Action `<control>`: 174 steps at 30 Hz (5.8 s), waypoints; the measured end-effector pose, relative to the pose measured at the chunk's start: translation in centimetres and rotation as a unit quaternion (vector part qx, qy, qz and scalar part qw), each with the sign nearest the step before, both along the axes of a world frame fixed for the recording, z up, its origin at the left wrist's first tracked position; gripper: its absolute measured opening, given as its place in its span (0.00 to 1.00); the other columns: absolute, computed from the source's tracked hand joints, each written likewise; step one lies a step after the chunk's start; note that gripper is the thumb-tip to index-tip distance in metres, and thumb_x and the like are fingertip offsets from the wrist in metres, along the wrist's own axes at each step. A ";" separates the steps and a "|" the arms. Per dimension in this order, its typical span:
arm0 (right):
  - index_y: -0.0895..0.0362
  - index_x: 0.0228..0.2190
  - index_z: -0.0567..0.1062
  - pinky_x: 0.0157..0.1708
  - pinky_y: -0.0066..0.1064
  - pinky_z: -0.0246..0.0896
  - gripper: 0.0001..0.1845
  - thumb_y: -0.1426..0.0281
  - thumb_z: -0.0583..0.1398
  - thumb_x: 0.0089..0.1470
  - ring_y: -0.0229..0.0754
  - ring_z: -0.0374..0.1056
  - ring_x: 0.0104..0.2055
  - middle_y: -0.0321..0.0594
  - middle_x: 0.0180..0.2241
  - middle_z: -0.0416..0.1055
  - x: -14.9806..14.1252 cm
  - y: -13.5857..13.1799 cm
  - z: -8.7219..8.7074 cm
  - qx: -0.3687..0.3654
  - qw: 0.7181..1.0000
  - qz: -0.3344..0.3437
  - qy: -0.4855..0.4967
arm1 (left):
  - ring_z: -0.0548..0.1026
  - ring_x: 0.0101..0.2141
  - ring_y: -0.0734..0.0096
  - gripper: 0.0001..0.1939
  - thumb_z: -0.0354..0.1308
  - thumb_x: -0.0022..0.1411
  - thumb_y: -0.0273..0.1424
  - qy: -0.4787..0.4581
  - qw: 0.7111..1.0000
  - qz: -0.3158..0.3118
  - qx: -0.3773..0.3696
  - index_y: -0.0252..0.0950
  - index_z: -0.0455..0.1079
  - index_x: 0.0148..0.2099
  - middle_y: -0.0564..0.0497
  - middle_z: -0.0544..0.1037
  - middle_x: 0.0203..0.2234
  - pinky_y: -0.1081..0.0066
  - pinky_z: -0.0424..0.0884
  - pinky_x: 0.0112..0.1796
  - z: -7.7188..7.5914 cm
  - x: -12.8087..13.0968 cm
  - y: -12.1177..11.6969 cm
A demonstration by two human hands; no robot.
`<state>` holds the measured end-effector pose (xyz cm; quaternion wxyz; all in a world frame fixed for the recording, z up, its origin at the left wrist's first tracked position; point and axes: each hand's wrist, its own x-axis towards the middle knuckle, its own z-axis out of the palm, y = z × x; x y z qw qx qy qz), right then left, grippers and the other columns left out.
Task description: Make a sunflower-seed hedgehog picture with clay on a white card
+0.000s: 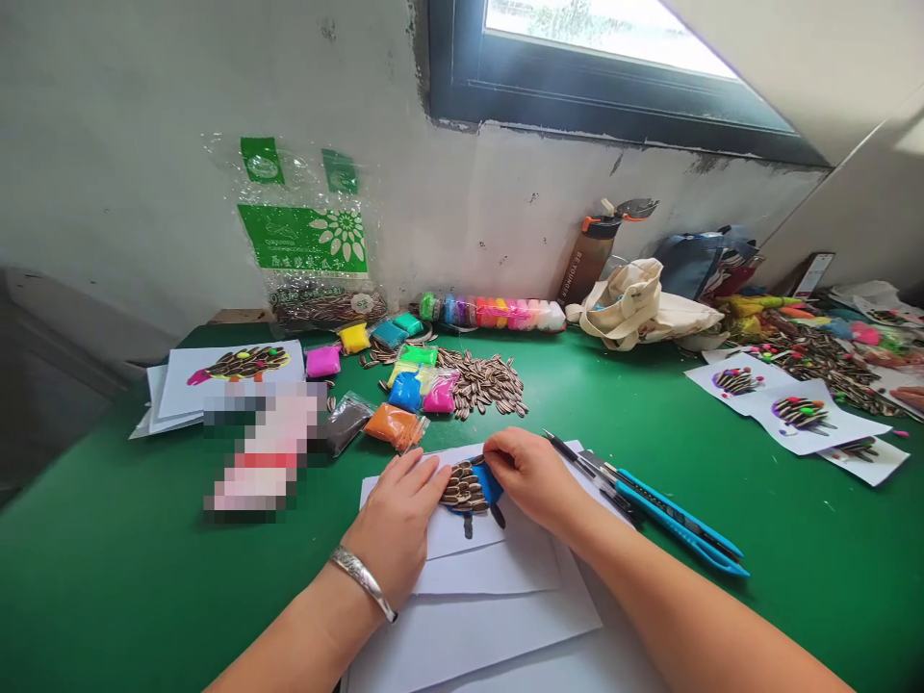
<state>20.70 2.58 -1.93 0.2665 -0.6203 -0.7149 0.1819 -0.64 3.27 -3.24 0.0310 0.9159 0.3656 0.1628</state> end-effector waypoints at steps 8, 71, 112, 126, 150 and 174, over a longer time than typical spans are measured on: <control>0.57 0.25 0.74 0.29 0.24 0.52 0.10 0.79 0.55 0.52 0.35 0.62 0.29 0.35 0.26 0.67 -0.5 0.0 -0.3 0.000 0.999 0.000 -0.034 | 0.65 0.54 0.52 0.29 0.43 0.52 0.14 -0.008 1.000 0.007 -0.007 0.31 0.69 0.54 0.43 0.73 0.51 0.51 0.68 0.52 -0.2 0.0 -0.1; 0.56 0.28 0.73 0.24 0.24 0.54 0.09 0.67 0.55 0.52 0.35 0.59 0.24 0.33 0.23 0.65 0.5 -0.6 0.8 -0.114 0.959 -0.037 0.258 | 0.65 0.54 0.49 0.27 0.43 0.54 0.14 0.001 0.999 0.008 -0.048 0.27 0.68 0.54 0.40 0.73 0.51 0.49 0.67 0.52 0.5 0.1 -0.1; 0.56 0.26 0.72 0.30 0.26 0.53 0.08 0.73 0.54 0.54 0.37 0.63 0.29 0.35 0.25 0.69 0.2 -1.2 0.0 -0.017 0.999 -0.020 0.028 | 0.65 0.55 0.51 0.27 0.43 0.54 0.15 -0.002 1.000 0.009 -0.026 0.29 0.68 0.54 0.42 0.73 0.51 0.50 0.67 0.53 -0.1 0.0 0.0; 0.56 0.27 0.73 0.31 0.27 0.54 0.09 0.73 0.53 0.54 0.38 0.64 0.30 0.36 0.27 0.71 -0.1 -1.0 -0.1 -0.019 1.000 -0.021 -0.010 | 0.65 0.55 0.49 0.27 0.43 0.54 0.15 0.004 1.000 0.005 -0.021 0.27 0.68 0.55 0.42 0.73 0.51 0.50 0.67 0.53 -0.2 0.0 0.0; 0.58 0.32 0.73 0.36 0.28 0.54 0.15 0.83 0.50 0.51 0.41 0.63 0.36 0.45 0.34 0.68 0.7 6.3 -0.7 0.041 0.968 -0.026 -0.247 | 0.65 0.55 0.53 0.27 0.44 0.54 0.14 -0.021 0.998 0.017 -0.048 0.30 0.68 0.54 0.42 0.73 0.51 0.51 0.66 0.54 -0.1 0.0 -0.2; 0.57 0.25 0.69 0.26 0.30 0.46 0.12 0.84 0.51 0.46 0.39 0.59 0.27 0.41 0.26 0.65 2.4 -1.8 1.2 -0.014 0.948 -0.021 -0.318 | 0.63 0.56 0.52 0.27 0.43 0.55 0.15 -0.012 0.999 0.010 -0.040 0.29 0.67 0.55 0.42 0.72 0.52 0.50 0.66 0.53 -0.4 -0.1 0.0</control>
